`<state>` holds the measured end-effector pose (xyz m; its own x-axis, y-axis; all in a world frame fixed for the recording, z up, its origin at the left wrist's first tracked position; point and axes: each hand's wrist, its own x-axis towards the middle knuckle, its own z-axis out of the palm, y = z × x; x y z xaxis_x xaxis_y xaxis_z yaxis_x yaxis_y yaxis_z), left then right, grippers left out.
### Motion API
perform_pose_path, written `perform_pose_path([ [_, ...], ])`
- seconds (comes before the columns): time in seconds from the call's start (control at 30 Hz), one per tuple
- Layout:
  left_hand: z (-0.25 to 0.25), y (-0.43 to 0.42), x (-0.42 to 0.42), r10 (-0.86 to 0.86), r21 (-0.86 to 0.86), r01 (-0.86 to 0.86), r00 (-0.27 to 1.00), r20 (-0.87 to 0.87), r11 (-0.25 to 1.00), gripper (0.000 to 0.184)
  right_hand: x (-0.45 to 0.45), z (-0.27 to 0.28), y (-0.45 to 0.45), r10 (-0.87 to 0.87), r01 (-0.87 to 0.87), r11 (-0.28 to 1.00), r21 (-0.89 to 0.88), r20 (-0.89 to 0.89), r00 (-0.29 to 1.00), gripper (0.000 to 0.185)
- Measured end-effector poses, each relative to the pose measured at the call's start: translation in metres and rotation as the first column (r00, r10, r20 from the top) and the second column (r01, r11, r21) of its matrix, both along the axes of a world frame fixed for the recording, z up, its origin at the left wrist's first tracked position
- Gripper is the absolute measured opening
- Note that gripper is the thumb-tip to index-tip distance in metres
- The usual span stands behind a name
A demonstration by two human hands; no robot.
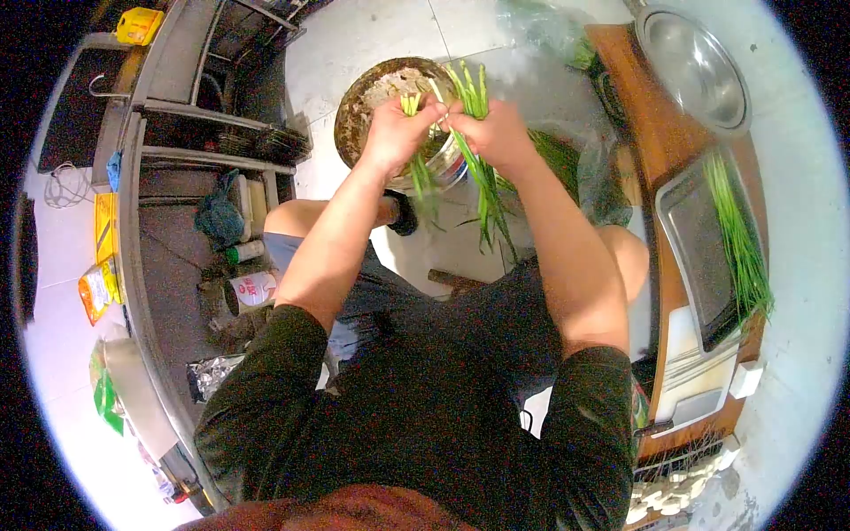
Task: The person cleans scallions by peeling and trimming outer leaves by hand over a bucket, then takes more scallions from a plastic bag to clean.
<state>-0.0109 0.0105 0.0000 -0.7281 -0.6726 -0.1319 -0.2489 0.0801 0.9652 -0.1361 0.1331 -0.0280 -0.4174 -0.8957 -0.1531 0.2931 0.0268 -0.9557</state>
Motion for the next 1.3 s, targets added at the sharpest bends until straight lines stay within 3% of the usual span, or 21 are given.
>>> perform_pose_path([
  [0.1,0.009,0.009,-0.003,0.03,0.177,-0.025,0.999,-0.026,0.984,0.009,0.003,0.003,0.002,-0.024,0.025,0.999,-0.025,0.039,0.999,0.014],
  [0.2,0.002,0.008,-0.004,0.047,0.297,-0.015,0.994,-0.1,0.955,0.01,0.002,0.001,0.002,-0.033,0.032,0.999,-0.017,-0.044,0.999,0.016],
  [0.27,0.003,0.007,-0.003,0.029,0.295,0.003,0.994,-0.104,0.956,0.011,0.002,0.003,0.003,-0.035,0.035,0.999,0.005,-0.044,0.998,0.017],
  [0.4,0.0,0.005,-0.003,0.021,0.229,0.005,0.993,-0.112,0.973,0.014,-0.002,0.0,0.003,-0.006,0.01,0.999,0.033,-0.116,0.993,0.019],
  [0.5,0.004,0.009,-0.002,0.043,0.23,-0.012,0.991,-0.13,0.973,0.007,0.0,0.002,0.002,-0.016,0.017,1.0,0.01,-0.046,0.999,0.019],
  [0.6,0.001,0.003,0.002,-0.032,0.266,0.076,0.986,-0.166,0.961,0.008,0.002,0.001,0.001,-0.024,0.024,1.0,-0.007,-0.017,1.0,0.017],
  [0.7,0.005,0.009,0.003,-0.081,0.115,0.084,0.996,-0.035,0.99,0.015,0.002,0.001,0.001,-0.033,0.035,0.999,0.014,-0.113,0.993,0.014],
  [0.8,0.017,0.015,0.002,-0.021,0.14,0.023,1.0,-0.016,0.99,0.015,0.0,-0.003,0.001,-0.014,0.024,0.999,0.038,-0.236,0.972,0.023],
  [1.0,-0.003,-0.006,0.007,-0.052,0.007,0.052,0.997,0.056,0.999,0.015,0.0,0.002,0.003,0.012,0.001,0.999,0.042,-0.317,0.948,0.024],
  [1.1,-0.003,-0.007,0.006,-0.03,-0.06,0.037,0.992,0.119,0.998,0.015,-0.001,-0.002,0.001,0.03,-0.002,0.996,0.084,-0.337,0.941,0.025],
  [1.3,0.001,-0.002,0.006,-0.016,-0.045,0.017,1.0,0.024,0.999,0.013,-0.001,-0.003,0.001,0.055,-0.038,0.997,0.073,-0.254,0.966,0.028],
])
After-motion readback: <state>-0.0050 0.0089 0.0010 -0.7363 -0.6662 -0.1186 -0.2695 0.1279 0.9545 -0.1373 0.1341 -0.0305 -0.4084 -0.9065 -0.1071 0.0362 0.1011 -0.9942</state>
